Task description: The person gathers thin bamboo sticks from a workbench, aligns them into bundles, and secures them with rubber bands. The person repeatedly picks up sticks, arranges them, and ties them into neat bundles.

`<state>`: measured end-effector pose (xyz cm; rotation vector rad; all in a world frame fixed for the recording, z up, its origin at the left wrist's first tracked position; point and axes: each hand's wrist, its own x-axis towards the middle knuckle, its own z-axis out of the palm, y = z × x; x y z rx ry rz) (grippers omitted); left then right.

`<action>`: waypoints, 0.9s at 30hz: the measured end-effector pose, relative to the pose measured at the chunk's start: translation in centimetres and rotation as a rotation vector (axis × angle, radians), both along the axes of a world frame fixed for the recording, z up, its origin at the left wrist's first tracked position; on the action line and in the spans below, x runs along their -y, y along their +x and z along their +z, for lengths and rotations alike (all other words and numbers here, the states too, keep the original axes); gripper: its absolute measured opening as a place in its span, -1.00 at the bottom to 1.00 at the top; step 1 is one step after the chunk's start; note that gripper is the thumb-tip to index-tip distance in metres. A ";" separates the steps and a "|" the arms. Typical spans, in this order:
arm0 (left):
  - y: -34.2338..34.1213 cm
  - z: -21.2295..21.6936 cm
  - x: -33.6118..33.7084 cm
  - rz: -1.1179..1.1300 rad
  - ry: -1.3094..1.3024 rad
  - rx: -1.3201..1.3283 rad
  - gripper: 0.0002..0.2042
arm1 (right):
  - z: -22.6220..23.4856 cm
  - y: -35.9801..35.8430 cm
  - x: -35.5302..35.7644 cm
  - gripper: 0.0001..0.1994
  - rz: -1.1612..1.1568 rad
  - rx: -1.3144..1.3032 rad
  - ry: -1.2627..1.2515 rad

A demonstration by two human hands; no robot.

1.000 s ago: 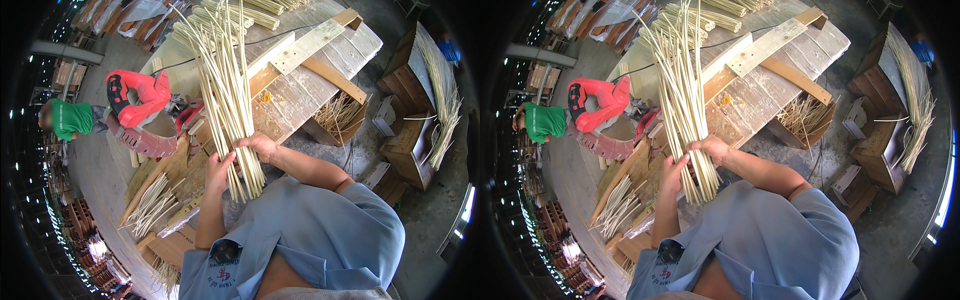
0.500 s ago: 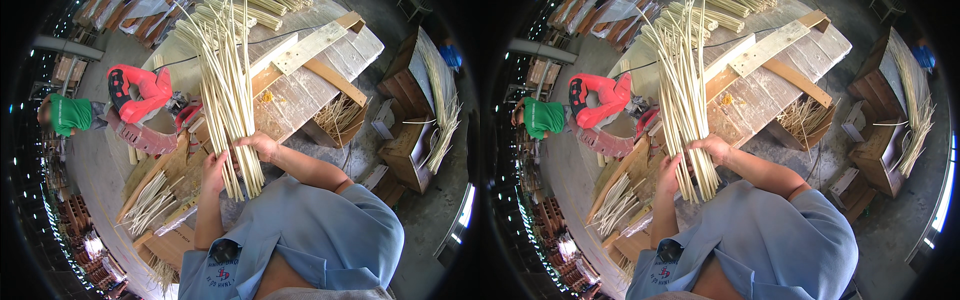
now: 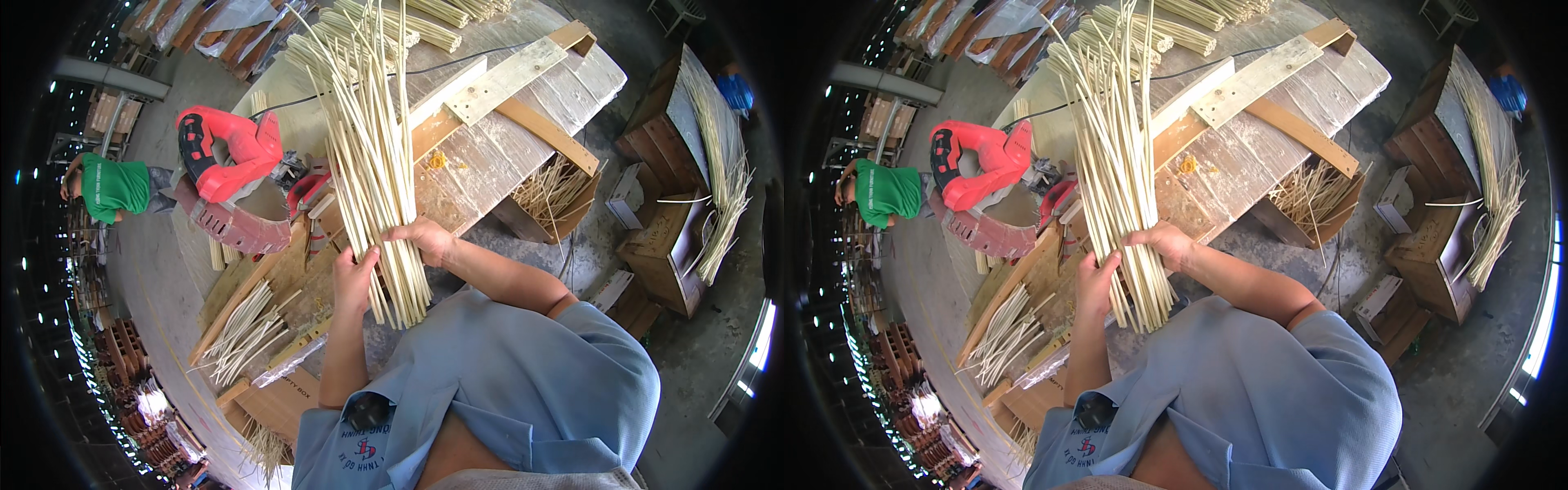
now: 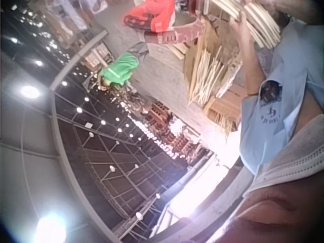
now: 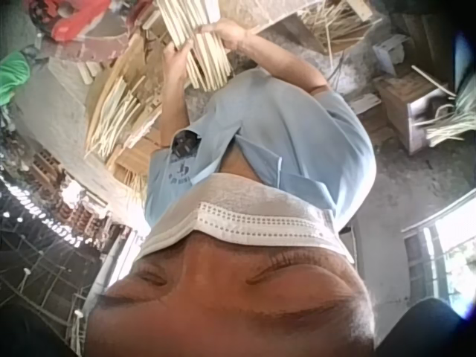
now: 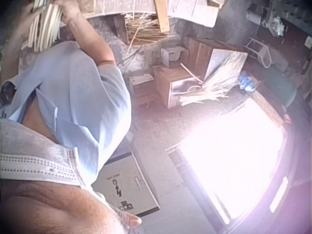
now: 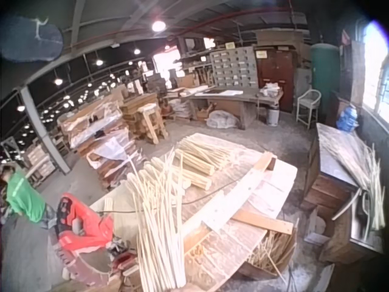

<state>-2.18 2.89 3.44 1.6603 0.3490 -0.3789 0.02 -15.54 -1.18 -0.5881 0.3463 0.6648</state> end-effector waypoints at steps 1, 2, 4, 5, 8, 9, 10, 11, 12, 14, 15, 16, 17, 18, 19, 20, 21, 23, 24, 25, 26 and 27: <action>0.1 -0.1 0.2 -0.003 0.007 -0.004 -0.77 | 0.1 0.0 0.0 -0.62 0.002 -0.008 -0.011; 0.2 -0.2 0.1 -0.006 0.014 0.000 -0.77 | 0.2 0.0 -0.1 -0.62 0.005 -0.016 -0.022; 0.2 -0.5 -0.3 -0.012 0.029 0.008 -0.78 | 0.6 0.0 -0.3 -0.61 0.011 -0.025 -0.029; 0.4 -0.4 -0.2 -0.023 0.038 0.037 -0.79 | 0.6 0.0 -0.3 -0.61 0.010 -0.025 -0.024; 0.5 0.0 0.0 -0.023 0.048 -0.015 -0.80 | 0.7 0.0 -0.5 -0.60 -0.022 -0.029 -0.026; 0.5 0.0 0.0 -0.022 0.048 -0.007 -0.79 | 0.7 0.0 -0.5 -0.59 -0.037 -0.031 -0.029; 0.5 0.1 0.0 -0.022 0.048 0.000 -0.79 | 0.8 0.0 -0.5 -0.59 -0.034 -0.033 -0.022; 0.4 0.1 -0.1 -0.021 0.047 0.007 -0.78 | 0.9 0.0 -0.5 -0.58 -0.030 -0.036 -0.015; 0.4 0.1 -0.2 -0.012 0.001 -0.025 -0.77 | 1.1 0.0 -0.4 -0.58 -0.026 -0.039 -0.008; 0.2 0.0 -0.7 0.008 -0.090 -0.089 -0.75 | 1.2 0.0 -0.3 -0.57 -0.026 -0.031 0.021; 0.1 -0.1 -1.0 0.026 -0.117 -0.092 -0.75 | 1.2 0.0 -0.2 -0.56 -0.025 -0.027 0.036; 0.1 -0.2 -1.3 0.044 -0.143 -0.094 -0.74 | 1.2 0.0 -0.1 -0.56 -0.018 -0.023 0.048; 0.1 -0.1 -1.3 0.059 -0.171 -0.098 -0.74 | 1.3 0.0 0.0 -0.56 -0.015 -0.021 0.059; 0.0 0.1 -1.3 0.060 -0.203 -0.108 -0.74 | 1.3 0.0 0.1 -0.56 -0.012 -0.019 0.069; -0.1 0.2 -1.4 0.061 -0.236 -0.117 -0.74 | 1.3 0.0 0.1 -0.56 -0.016 -0.010 0.098; -0.2 0.3 -1.4 0.064 -0.267 -0.126 -0.74 | 1.4 -0.1 0.1 -0.56 -0.018 0.000 0.129; -0.3 0.2 -1.5 0.071 -0.272 -0.122 -0.74 | 1.4 -0.1 0.1 -0.56 -0.020 0.010 0.159; -0.4 0.0 -1.5 0.086 -0.283 -0.114 -0.74 | 1.5 -0.2 0.2 -0.57 -0.009 0.009 0.173; -0.4 0.0 -1.5 0.077 -0.268 -0.109 -0.75 | 1.6 -0.2 0.2 -0.57 -0.003 0.010 0.180; -0.4 0.0 -1.5 0.067 -0.252 -0.104 -0.75 | 1.7 -0.2 0.2 -0.57 -0.004 0.013 0.151; -0.3 0.0 -1.5 0.056 -0.238 -0.101 -0.75 | 1.5 -0.1 0.1 -0.57 -0.006 0.015 0.120; -0.3 0.1 -1.5 0.052 -0.223 -0.100 -0.76 | 1.3 -0.1 0.0 -0.57 -0.009 0.017 0.089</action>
